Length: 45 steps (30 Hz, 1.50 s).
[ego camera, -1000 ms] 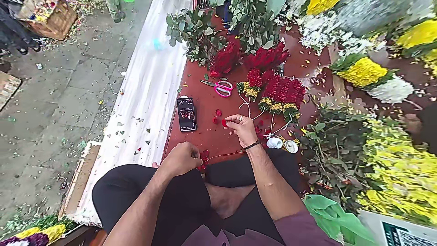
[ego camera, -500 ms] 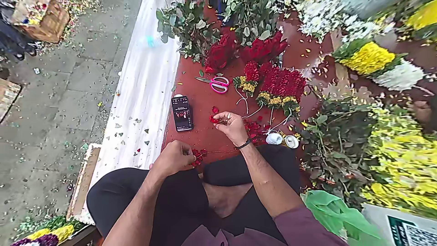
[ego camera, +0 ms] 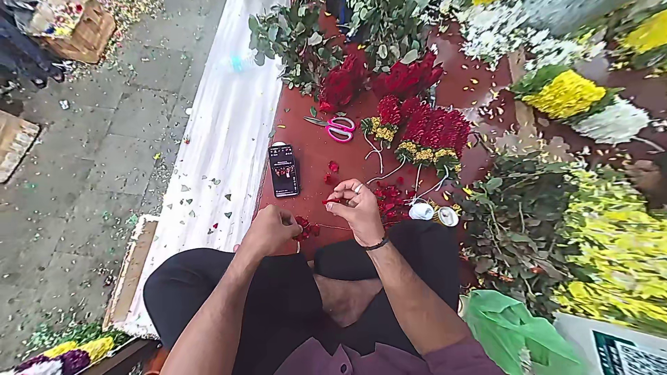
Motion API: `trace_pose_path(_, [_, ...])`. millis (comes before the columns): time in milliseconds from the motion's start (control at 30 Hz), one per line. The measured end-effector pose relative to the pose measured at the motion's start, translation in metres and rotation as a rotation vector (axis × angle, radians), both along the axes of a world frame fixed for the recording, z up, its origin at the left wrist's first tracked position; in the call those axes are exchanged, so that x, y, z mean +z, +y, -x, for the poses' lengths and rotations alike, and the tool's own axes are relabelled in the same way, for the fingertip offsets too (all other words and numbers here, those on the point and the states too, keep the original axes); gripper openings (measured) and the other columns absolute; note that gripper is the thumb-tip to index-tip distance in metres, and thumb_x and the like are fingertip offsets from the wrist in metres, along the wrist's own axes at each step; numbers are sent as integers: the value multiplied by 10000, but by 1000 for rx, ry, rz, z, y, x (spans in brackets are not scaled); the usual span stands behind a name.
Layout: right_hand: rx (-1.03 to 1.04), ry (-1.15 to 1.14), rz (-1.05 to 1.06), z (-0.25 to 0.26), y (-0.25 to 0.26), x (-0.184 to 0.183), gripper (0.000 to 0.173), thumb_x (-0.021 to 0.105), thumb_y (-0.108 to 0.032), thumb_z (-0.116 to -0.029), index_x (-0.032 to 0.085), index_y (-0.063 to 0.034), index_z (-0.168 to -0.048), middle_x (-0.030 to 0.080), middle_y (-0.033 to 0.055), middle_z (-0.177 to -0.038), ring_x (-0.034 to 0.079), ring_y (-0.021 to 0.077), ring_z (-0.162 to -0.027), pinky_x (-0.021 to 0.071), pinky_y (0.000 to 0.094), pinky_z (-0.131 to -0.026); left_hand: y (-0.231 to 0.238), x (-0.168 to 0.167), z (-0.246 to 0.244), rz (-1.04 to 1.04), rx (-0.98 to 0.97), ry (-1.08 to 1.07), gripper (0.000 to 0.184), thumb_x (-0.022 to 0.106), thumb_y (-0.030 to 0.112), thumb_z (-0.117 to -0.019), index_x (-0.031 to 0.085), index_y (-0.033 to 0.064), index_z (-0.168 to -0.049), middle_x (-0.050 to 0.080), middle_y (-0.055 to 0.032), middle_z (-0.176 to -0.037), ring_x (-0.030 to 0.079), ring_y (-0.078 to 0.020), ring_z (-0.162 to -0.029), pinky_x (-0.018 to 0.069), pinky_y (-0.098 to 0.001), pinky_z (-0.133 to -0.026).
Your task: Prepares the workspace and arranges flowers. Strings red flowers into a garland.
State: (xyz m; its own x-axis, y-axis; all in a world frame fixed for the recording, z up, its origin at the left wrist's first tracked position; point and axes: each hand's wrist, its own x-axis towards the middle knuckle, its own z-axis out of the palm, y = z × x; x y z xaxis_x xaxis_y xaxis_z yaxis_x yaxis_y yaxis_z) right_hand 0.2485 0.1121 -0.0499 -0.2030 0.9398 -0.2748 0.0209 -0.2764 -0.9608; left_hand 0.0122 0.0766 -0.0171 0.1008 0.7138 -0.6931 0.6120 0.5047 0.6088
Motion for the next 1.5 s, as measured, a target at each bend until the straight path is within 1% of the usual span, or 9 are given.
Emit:
trace_pose_path(300, [171,57,329,24,-27,5,570,845,41,-745,536,-13,-1220,733,173,-802,689,235,-600,551,316,-507,-4,1,-6,31,126,-252,148,647,116,-975,767,46,-1026,726,-46,-781,695,-136,-665,619,-329,-668])
trace_pose_path(567, [218,-135,321,19,-23,-6,753,940,-120,-693,532,-66,-1323,642,65,-664,579,156,-503,518,303,-491,-4,-4,-8,-33,40,-214,111,788,220,-904,794,110,-913,722,-2,-738,650,-97,-621,566,-309,-615])
trace_pose_path(667, [358,-169,281,6,-15,-9,941,950,-181,-657,454,-120,-1455,622,38,-720,599,159,-609,565,352,-627,-4,-2,-6,-52,44,-171,126,758,229,-924,782,122,-863,683,7,-685,585,-94,-566,510,-312,-563])
trace_pose_path(767, [434,-255,164,-8,-3,-12,1026,961,-218,-617,457,-218,-1511,652,38,-988,634,199,-856,571,402,-718,-3,-2,-2,-63,36,-99,180,745,267,-924,743,133,-804,645,12,-643,552,-105,-548,469,-349,-548])
trace_pose_path(900, [605,-250,107,-7,-3,-27,995,914,-259,-674,435,-219,-1544,607,43,-1385,611,195,-1210,547,447,-969,-2,-1,0,-60,28,-81,183,748,274,-924,747,125,-817,665,3,-673,602,-115,-603,519,-380,-603])
trace_pose_path(1000, [600,-161,147,-7,-6,-35,724,862,-227,-791,555,-130,-1439,715,68,-1124,693,159,-820,599,360,-749,-1,1,1,-52,28,-70,202,736,281,-930,736,128,-798,640,12,-646,576,-105,-578,495,-361,-579])
trace_pose_path(1133, [447,-105,-17,-21,9,-23,79,769,-119,-901,775,-58,-951,721,37,-803,641,124,-667,562,314,-625,-1,4,7,-26,75,-39,247,744,283,-934,715,110,-760,612,-1,-611,538,-113,-540,463,-360,-550])
trace_pose_path(1333, [723,44,-29,-15,-2,-3,114,758,-187,-887,778,-76,-901,706,-10,-836,634,41,-736,542,228,-665,-1,1,9,-27,128,135,248,735,315,-923,730,124,-766,683,-31,-680,640,-187,-631,530,-490,-627])
trace_pose_path(1500, [451,177,-137,-3,2,2,65,759,-24,-878,781,1,-934,724,73,-844,673,131,-717,606,296,-666,2,33,-8,44,-423,82,173,732,290,-894,754,124,-849,705,-57,-768,684,-254,-746,556,-590,-714])
